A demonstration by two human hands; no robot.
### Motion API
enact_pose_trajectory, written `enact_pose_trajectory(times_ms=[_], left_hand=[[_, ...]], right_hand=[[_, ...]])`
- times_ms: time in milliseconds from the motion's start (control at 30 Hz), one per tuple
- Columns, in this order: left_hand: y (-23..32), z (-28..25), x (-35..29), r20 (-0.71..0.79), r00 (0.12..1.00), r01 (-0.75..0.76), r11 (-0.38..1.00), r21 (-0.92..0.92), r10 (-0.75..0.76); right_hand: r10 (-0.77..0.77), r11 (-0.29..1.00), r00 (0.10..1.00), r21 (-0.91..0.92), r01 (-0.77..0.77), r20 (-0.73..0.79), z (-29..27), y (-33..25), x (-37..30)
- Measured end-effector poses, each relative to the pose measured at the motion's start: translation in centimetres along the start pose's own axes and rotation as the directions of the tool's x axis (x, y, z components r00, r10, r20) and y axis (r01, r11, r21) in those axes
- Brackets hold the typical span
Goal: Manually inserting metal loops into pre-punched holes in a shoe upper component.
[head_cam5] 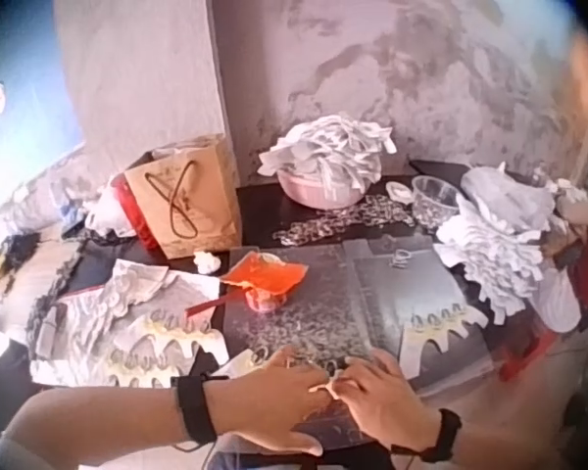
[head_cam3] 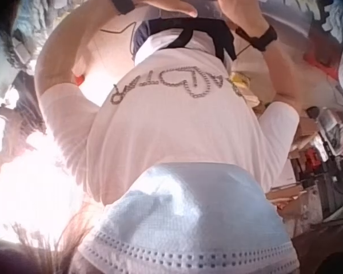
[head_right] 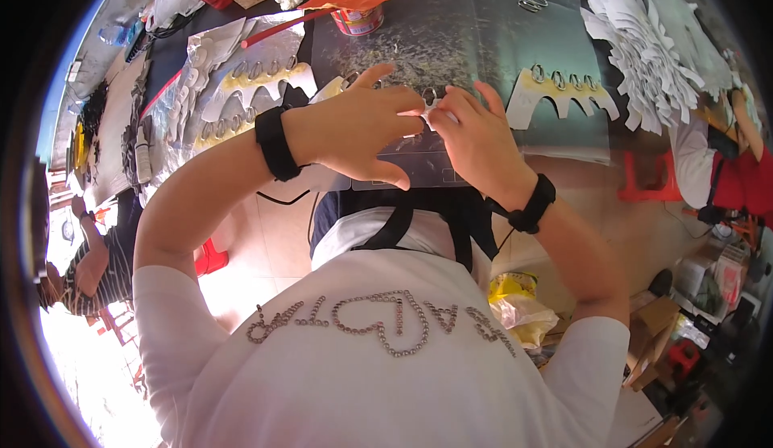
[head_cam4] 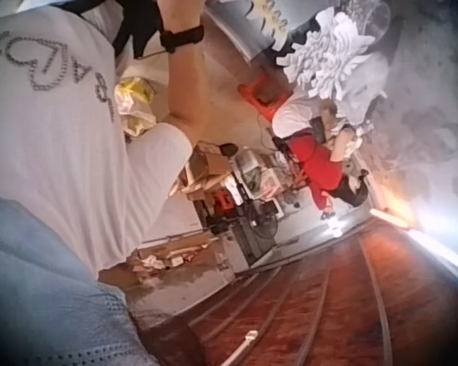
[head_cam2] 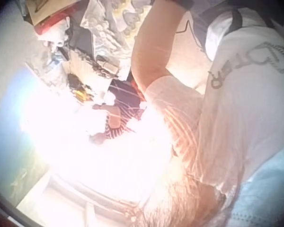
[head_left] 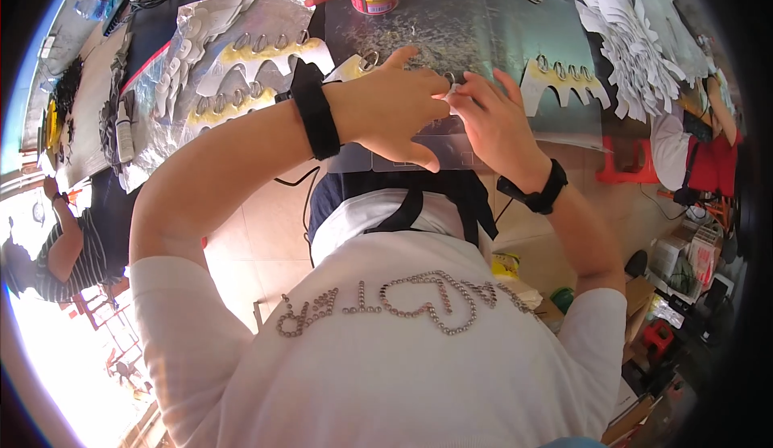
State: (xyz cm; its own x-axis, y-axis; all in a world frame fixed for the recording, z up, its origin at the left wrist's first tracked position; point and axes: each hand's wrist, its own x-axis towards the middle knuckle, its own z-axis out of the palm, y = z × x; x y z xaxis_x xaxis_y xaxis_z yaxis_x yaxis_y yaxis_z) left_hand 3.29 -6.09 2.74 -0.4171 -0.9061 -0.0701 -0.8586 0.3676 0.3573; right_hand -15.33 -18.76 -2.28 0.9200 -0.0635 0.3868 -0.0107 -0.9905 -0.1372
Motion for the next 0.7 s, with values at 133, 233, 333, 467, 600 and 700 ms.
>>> enact_pose_trajectory(times_ms=[133, 233, 333, 467, 600, 700], left_hand=[[-0.3, 1.2, -0.1, -0.112, 0.990, -0.074, 0.990, 0.120, 0.087], [-0.1, 1.1, -0.4, -0.085, 0.993, -0.068, 0.992, 0.110, 0.077], [0.0, 1.0, -0.7, -0.032, 0.999, -0.041, 0.996, 0.075, 0.043], [-0.1, 1.0, -0.3, -0.040, 0.997, -0.065, 0.995, 0.071, 0.068], [-0.4, 0.7, 0.0, -0.110, 0.992, -0.071, 0.997, -0.043, 0.066], [-0.9, -0.3, 0.6, -0.141, 0.990, -0.010, 0.974, -0.227, -0.023]], right_hand=[[0.055, 0.995, 0.998, 0.092, -0.051, -0.041, 0.2, 0.1, 0.3], [0.110, 0.984, 0.989, 0.153, -0.094, -0.102, 0.3, -0.2, 0.3], [0.097, 0.986, 0.993, 0.146, -0.086, -0.069, -0.1, -0.2, 0.6], [0.093, 0.991, 0.994, 0.106, -0.087, -0.051, 0.1, -0.3, 0.7], [0.055, 0.998, 0.998, 0.033, -0.053, -0.044, 0.5, 0.0, 0.7], [0.038, 0.999, 0.997, 0.019, -0.037, -0.063, 0.8, 0.2, 0.6]])
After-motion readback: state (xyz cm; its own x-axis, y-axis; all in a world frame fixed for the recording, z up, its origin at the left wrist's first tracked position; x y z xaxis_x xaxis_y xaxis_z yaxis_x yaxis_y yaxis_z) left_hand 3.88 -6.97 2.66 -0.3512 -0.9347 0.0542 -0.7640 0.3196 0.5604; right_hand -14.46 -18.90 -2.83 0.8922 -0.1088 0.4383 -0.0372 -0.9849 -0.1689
